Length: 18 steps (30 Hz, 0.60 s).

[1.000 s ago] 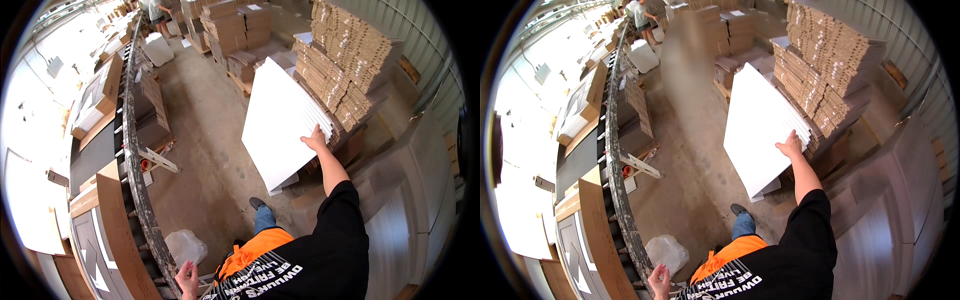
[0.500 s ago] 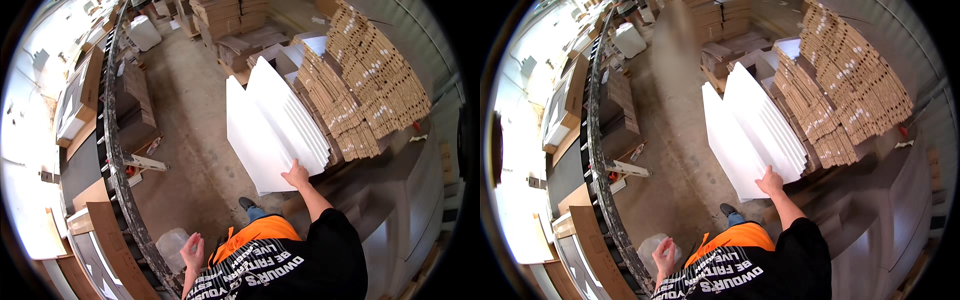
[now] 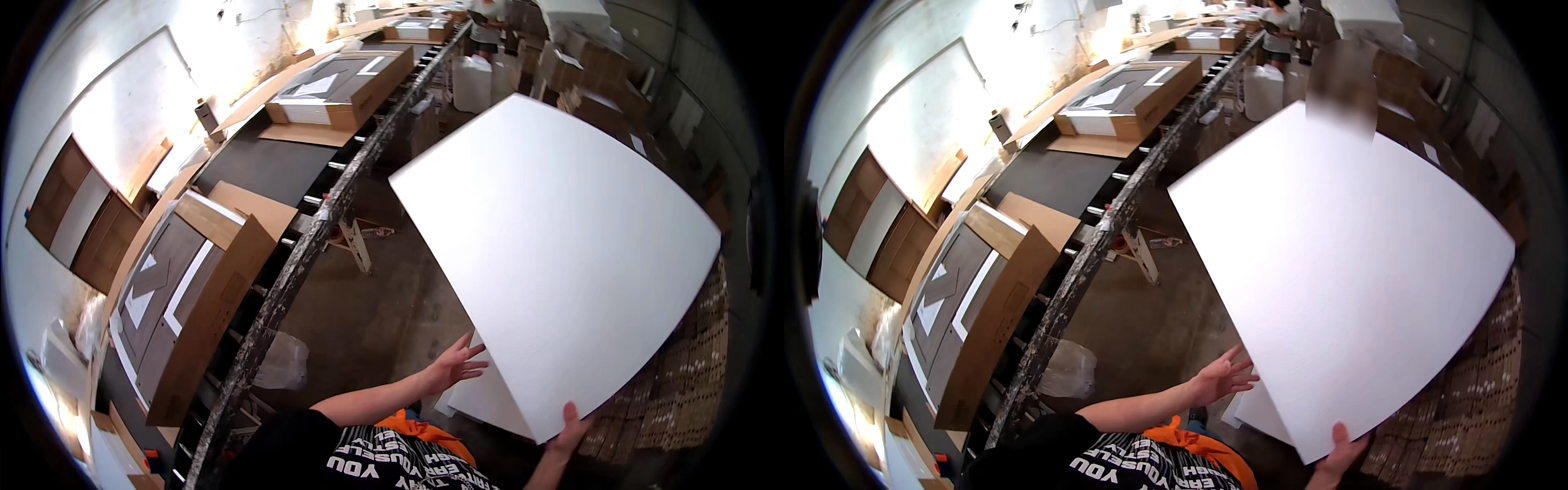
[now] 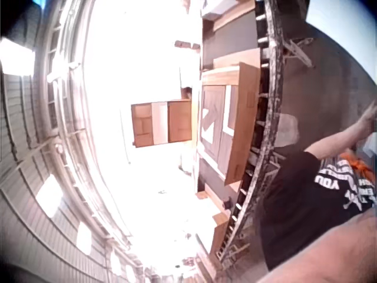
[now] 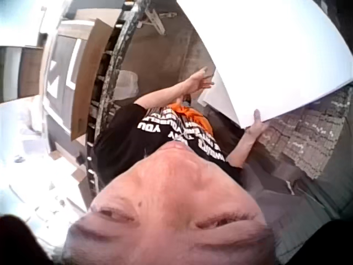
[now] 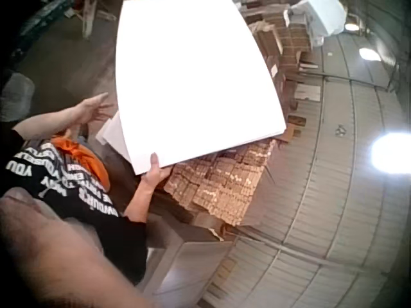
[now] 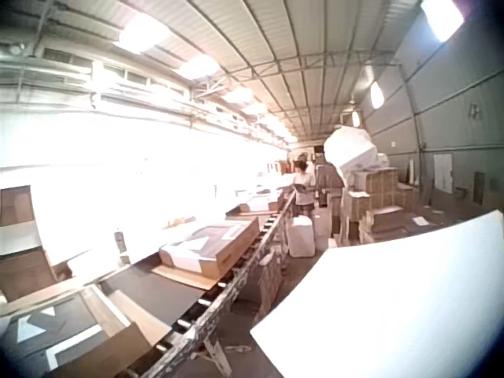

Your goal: The person picks up a white panel, places it into a cardboard box on a conveyor belt, and seals the box using a tape dispenser.

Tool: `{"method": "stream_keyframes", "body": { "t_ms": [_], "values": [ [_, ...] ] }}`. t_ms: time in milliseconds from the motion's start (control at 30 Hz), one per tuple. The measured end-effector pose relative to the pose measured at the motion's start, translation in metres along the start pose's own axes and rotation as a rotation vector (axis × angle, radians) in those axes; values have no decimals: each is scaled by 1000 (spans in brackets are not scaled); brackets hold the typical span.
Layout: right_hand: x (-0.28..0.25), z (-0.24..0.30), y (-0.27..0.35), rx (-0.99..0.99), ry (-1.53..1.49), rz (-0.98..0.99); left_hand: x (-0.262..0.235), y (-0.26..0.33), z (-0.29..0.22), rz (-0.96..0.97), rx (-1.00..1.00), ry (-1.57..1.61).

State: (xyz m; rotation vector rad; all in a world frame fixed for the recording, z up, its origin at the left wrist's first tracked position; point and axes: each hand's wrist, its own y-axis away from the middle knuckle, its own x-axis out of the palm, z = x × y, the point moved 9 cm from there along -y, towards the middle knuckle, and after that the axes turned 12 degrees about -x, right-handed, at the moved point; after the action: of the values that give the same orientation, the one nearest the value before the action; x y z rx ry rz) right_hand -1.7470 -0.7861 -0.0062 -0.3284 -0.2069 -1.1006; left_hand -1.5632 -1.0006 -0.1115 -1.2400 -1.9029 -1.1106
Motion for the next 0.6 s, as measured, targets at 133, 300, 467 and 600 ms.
{"method": "stream_keyframes", "body": {
  "t_ms": [133, 300, 467, 600],
  "values": [
    [46, -70, 37, 127, -334, 150, 58, 24, -106, -136, 309, 97],
    [174, -128, 56, 355, -397, 358, 17, 152, -178, -549, 698, -251],
    [305, -170, 78, 407, -323, 476, -22, 280, -199, -760, 1043, -122],
    [425, -155, 126, 294, -356, 776, -63, 390, -208, -932, 1374, 32]
  ]
}}
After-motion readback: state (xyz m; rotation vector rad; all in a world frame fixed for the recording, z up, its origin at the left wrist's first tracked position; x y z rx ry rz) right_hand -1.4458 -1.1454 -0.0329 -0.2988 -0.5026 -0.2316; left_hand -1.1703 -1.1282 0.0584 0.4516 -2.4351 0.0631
